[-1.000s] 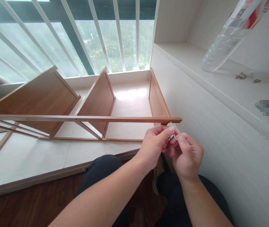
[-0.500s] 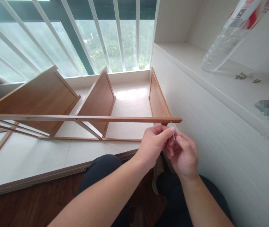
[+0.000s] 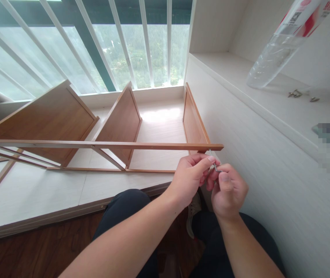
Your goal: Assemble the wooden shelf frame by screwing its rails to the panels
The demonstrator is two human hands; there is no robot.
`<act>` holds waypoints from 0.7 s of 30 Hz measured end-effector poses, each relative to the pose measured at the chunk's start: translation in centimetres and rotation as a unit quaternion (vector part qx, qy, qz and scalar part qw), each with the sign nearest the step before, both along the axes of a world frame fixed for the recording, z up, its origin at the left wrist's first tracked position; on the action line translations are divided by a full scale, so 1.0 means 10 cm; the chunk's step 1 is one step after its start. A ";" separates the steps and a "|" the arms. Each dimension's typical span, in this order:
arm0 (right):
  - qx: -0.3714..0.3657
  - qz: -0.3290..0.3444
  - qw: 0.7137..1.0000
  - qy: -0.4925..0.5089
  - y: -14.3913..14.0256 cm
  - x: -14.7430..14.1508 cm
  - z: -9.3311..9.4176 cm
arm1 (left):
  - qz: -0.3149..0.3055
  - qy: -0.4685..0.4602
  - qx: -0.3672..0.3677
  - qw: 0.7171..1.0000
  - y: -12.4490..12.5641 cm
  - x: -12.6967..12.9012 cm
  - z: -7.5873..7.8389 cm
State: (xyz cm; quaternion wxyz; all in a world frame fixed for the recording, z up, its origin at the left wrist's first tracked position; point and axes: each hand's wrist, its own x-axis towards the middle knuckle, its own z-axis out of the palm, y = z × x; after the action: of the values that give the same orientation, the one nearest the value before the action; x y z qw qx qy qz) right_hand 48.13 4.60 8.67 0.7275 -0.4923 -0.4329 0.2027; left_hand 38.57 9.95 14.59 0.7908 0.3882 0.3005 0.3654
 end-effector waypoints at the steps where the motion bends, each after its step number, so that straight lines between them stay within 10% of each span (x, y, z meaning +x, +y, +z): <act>1: -0.003 -0.009 1.000 -0.013 0.00 0.00 0.00 | 0.000 0.002 -0.003 1.000 0.00 0.00 -0.01; 21: -0.009 -0.156 0.933 -0.324 -0.06 0.08 0.26 | 0.000 -0.012 -0.046 0.999 0.00 0.01 -0.03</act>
State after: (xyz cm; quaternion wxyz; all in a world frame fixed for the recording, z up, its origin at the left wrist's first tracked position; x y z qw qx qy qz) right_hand 48.89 4.03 11.29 0.5659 -0.5989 -0.5610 -0.0803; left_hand 38.70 9.97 14.32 0.8116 0.3471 0.3072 0.3556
